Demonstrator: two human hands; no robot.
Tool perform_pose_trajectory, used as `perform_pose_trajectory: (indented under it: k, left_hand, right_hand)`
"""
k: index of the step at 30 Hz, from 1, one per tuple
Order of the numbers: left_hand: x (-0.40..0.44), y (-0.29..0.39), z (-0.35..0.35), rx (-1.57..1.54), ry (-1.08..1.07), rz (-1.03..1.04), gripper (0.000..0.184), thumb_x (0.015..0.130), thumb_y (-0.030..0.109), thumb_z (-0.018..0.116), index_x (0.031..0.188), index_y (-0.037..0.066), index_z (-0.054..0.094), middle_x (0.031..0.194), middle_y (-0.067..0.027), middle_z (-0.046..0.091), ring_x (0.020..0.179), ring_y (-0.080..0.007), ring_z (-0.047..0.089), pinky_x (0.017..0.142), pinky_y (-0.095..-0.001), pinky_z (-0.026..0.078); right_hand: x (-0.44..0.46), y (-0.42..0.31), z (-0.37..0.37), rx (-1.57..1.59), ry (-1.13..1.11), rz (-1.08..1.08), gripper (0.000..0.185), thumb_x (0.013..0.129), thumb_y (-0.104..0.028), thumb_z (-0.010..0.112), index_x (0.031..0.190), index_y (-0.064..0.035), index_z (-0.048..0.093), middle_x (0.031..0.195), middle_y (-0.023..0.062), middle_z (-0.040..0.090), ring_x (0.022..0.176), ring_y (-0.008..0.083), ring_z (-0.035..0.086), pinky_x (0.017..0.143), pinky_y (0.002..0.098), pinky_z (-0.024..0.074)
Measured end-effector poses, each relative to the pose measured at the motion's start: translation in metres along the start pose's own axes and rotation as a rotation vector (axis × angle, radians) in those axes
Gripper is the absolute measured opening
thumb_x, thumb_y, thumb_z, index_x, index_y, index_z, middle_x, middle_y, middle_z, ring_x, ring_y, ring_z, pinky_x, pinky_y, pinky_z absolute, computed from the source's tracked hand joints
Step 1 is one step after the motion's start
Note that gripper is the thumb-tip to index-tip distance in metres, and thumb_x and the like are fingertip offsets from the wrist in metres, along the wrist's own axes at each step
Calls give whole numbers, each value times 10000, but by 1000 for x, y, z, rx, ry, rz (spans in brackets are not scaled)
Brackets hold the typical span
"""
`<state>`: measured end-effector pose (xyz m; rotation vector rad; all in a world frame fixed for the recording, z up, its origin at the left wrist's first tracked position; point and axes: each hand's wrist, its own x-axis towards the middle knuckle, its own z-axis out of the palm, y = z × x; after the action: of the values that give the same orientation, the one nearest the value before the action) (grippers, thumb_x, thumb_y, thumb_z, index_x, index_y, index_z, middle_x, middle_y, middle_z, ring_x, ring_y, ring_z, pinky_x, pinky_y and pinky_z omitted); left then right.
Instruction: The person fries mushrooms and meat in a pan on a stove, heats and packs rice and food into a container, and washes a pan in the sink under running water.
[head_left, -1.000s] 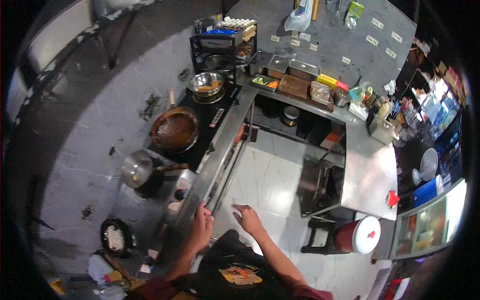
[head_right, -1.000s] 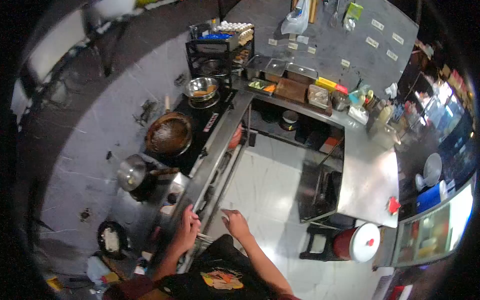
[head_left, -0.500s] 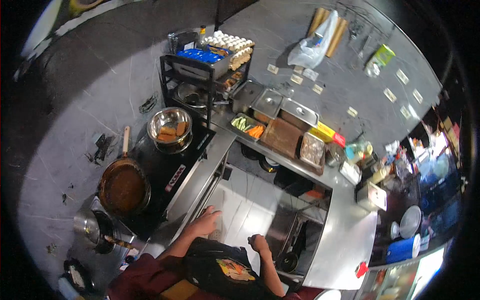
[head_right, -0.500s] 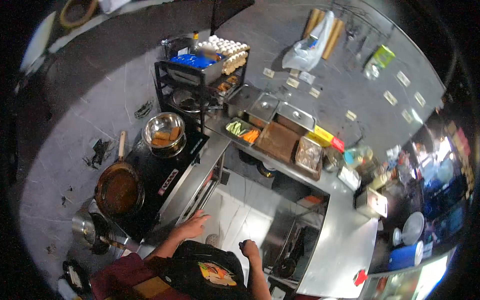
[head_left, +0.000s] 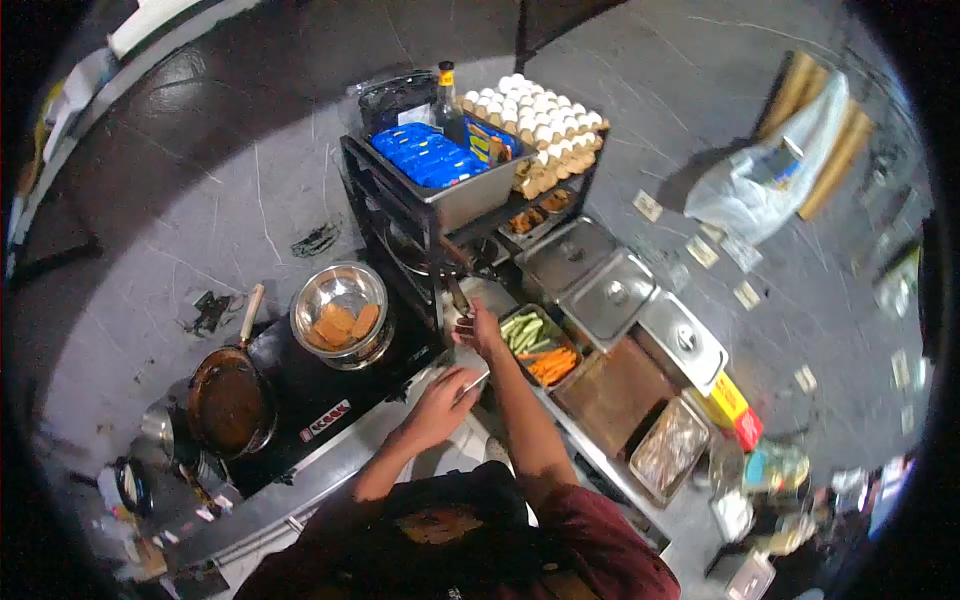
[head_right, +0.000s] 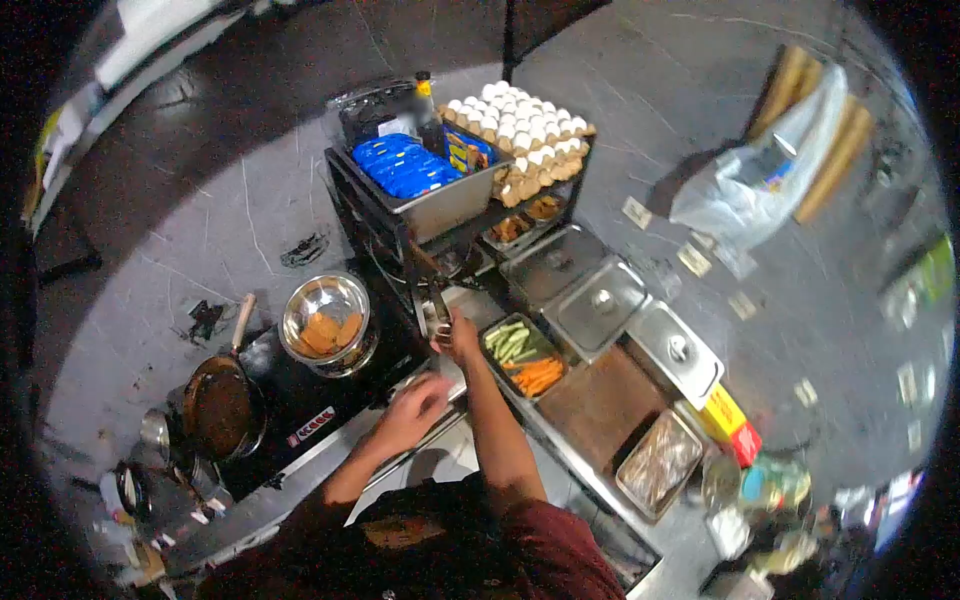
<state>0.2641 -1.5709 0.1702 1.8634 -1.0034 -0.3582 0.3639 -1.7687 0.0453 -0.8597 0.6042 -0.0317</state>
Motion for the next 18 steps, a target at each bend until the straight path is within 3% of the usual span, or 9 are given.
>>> perform_pose_trajectory:
  k: [2, 3, 6, 10, 12, 15, 16, 18]
  left_hand:
    - [82, 14, 22, 103, 165, 199, 315, 933, 21, 534, 1245, 7, 574, 1162, -170, 599, 1103, -332, 600, 925, -388, 482]
    - [125, -11, 38, 318, 132, 187, 361, 901, 27, 533, 1260, 19, 571, 1222, -182, 570, 1135, -342, 583, 965, -434, 461]
    - [219, -29, 75, 798, 82, -27, 461, 855, 88, 558, 1316, 70, 564, 1333, -186, 524, 1230, -380, 515, 1038, -504, 421]
    - [281, -96, 89, 951, 109, -43, 441, 845, 128, 585, 1283, 96, 619, 1389, -167, 494, 1279, -410, 460, 1067, -519, 407]
    - [297, -109, 84, 1309, -291, -217, 377, 812, 95, 640, 1181, 30, 681, 1409, -164, 478, 1336, -400, 419, 991, -504, 492]
    - [305, -116, 78, 1329, -118, -191, 305, 805, 103, 642, 1090, 37, 726, 1374, -165, 500, 1315, -348, 450, 915, -437, 552]
    - [306, -100, 68, 1305, -86, -176, 313, 803, 92, 624, 1094, 8, 702, 1317, -188, 525, 1265, -325, 491, 825, -368, 591]
    - [312, -103, 61, 1337, 13, -130, 349, 783, 103, 645, 1109, -11, 691, 1287, -184, 547, 1217, -314, 525, 858, -365, 572]
  right_hand:
    - [38, -18, 1, 35, -190, 256, 437, 918, -511, 579, 968, -77, 579, 855, 123, 617, 715, 229, 623, 602, 332, 548]
    - [69, -21, -6, 29, -274, 399, 375, 924, -469, 596, 921, -94, 590, 817, 107, 618, 701, 209, 620, 578, 311, 528]
    - [67, -19, -11, -123, -206, 158, 321, 933, -408, 587, 959, -89, 573, 808, 91, 603, 674, 187, 595, 554, 298, 498]
    - [64, -15, -15, -220, -243, 78, 256, 944, -328, 575, 1010, -82, 551, 795, 68, 584, 638, 158, 560, 520, 281, 459]
    - [55, -15, -21, -272, -258, 58, 228, 950, -288, 569, 1035, -79, 539, 789, 57, 574, 621, 143, 543, 504, 272, 440]
    - [29, -19, -34, -313, -275, 40, 195, 958, -227, 559, 1073, -74, 522, 779, 40, 560, 594, 121, 518, 479, 259, 411]
    - [16, -24, -41, -321, -267, 40, 188, 961, -207, 556, 1086, -72, 517, 776, 35, 555, 585, 114, 509, 471, 255, 401]
    - [-10, -42, -53, -337, -245, 61, 168, 965, -178, 544, 1090, -72, 510, 777, 28, 545, 582, 106, 499, 460, 250, 385]
